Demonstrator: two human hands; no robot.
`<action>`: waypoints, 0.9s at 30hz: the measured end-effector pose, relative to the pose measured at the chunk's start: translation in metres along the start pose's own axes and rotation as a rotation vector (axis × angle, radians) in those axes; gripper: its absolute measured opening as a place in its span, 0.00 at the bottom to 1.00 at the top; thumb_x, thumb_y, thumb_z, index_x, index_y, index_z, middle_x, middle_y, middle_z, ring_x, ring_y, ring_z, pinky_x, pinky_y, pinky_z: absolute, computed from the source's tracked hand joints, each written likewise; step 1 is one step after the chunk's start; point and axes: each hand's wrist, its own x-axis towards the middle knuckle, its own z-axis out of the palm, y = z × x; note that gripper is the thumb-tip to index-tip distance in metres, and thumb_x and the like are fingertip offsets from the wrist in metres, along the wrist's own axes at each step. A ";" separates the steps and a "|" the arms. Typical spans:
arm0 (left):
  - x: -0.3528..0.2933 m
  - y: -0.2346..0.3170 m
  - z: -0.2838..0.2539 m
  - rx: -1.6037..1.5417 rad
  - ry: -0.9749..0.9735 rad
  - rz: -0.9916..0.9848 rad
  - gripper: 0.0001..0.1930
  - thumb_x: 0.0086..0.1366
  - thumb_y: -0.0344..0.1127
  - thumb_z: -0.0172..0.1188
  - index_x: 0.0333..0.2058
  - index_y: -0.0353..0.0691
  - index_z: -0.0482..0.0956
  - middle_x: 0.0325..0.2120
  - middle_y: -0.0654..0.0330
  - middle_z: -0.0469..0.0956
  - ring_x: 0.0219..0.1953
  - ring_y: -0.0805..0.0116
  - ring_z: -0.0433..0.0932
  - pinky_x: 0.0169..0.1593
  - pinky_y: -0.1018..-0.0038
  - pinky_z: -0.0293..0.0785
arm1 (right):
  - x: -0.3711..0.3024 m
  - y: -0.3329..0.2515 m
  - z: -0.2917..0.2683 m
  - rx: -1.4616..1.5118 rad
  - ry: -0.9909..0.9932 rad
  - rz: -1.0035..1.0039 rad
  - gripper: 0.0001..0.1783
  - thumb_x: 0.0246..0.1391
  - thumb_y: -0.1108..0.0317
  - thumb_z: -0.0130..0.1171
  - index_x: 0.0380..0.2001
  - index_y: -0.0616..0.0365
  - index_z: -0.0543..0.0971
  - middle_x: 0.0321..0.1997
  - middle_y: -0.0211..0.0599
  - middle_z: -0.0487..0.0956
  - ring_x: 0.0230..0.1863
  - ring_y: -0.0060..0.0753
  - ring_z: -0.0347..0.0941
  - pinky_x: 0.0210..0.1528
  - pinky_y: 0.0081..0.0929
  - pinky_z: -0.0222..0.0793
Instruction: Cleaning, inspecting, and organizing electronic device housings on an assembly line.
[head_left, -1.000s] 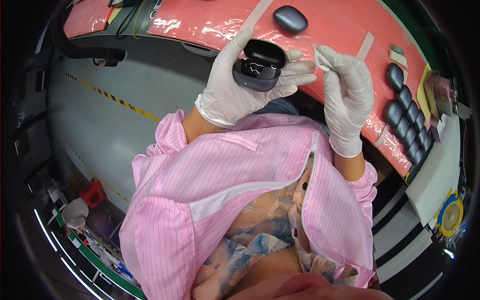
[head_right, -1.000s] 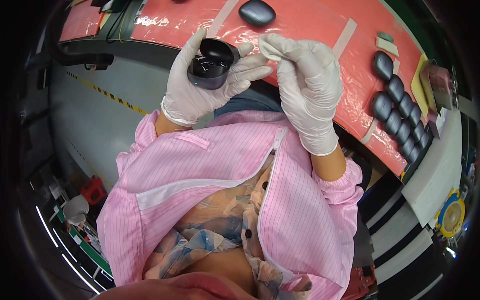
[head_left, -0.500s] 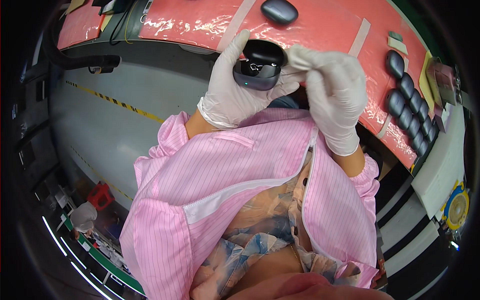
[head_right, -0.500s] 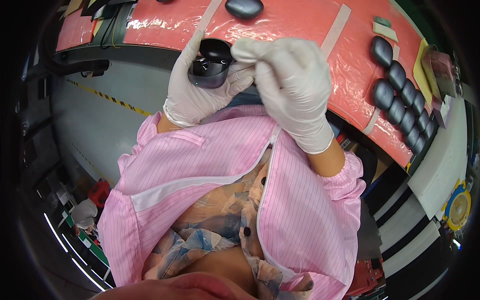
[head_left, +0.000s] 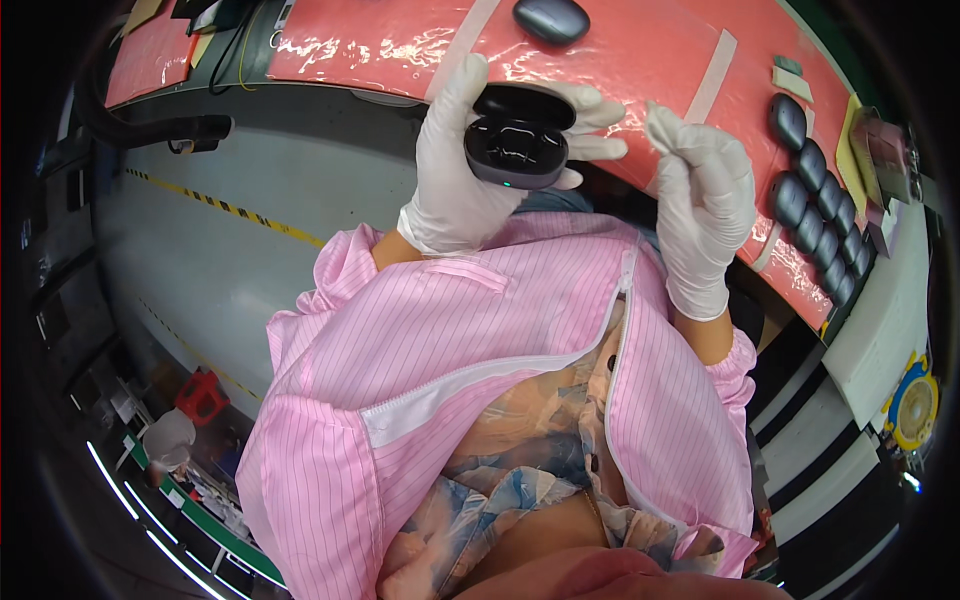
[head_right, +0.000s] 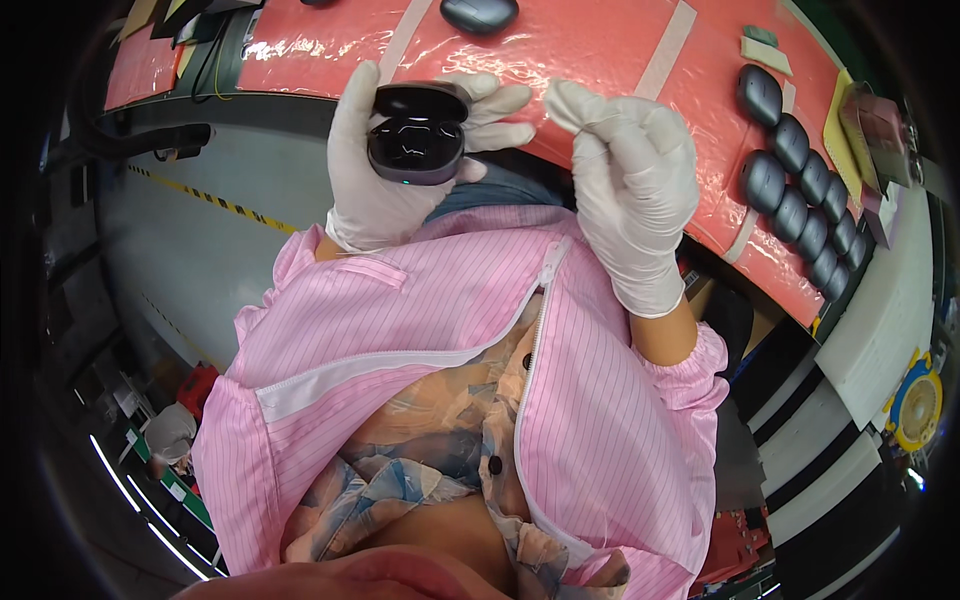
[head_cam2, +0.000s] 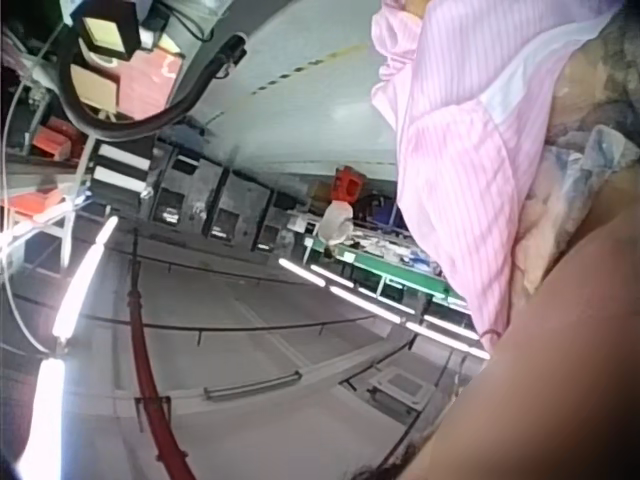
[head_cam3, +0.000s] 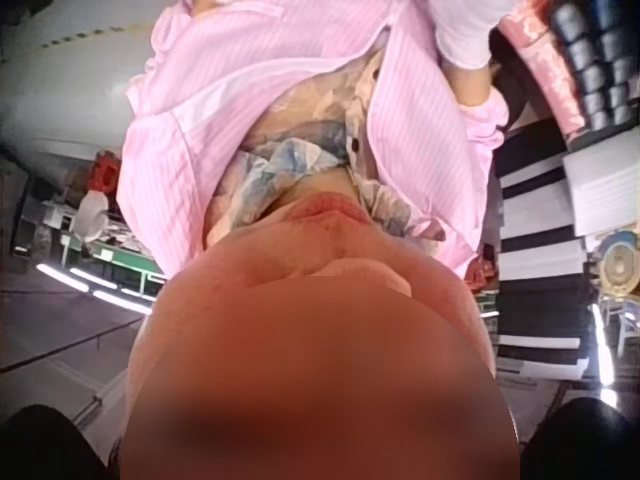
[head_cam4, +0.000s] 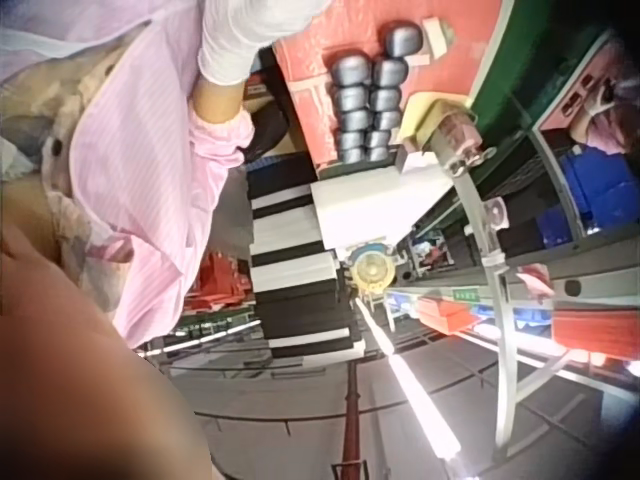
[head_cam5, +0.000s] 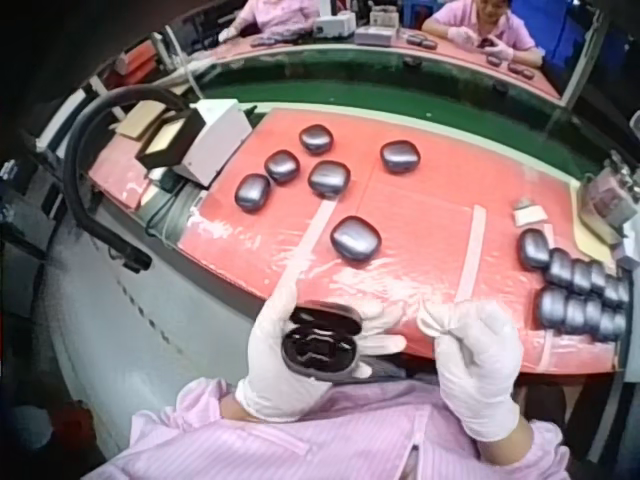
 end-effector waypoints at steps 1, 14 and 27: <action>-0.001 0.000 -0.001 0.231 -0.051 0.158 0.38 0.67 0.65 0.33 0.46 0.31 0.75 0.45 0.45 0.77 0.39 0.55 0.82 0.34 0.73 0.81 | -0.003 0.003 -0.001 0.179 0.055 0.096 0.18 0.48 0.90 0.53 0.42 0.64 0.78 0.38 0.39 0.75 0.39 0.31 0.76 0.44 0.27 0.76; 0.000 -0.024 -0.007 0.536 -0.065 0.418 0.45 0.59 0.74 0.42 0.49 0.29 0.71 0.45 0.44 0.77 0.33 0.68 0.79 0.36 0.75 0.78 | 0.003 -0.016 0.011 -0.121 -0.326 -0.153 0.14 0.44 0.84 0.59 0.36 0.58 0.80 0.26 0.37 0.77 0.23 0.29 0.75 0.25 0.26 0.70; 0.005 -0.018 -0.010 0.473 -0.109 0.503 0.50 0.55 0.76 0.46 0.51 0.26 0.68 0.45 0.38 0.75 0.27 0.65 0.79 0.30 0.75 0.76 | -0.009 -0.023 0.002 0.099 -0.339 -0.056 0.22 0.34 0.90 0.56 0.35 0.58 0.82 0.31 0.33 0.75 0.30 0.30 0.72 0.30 0.26 0.69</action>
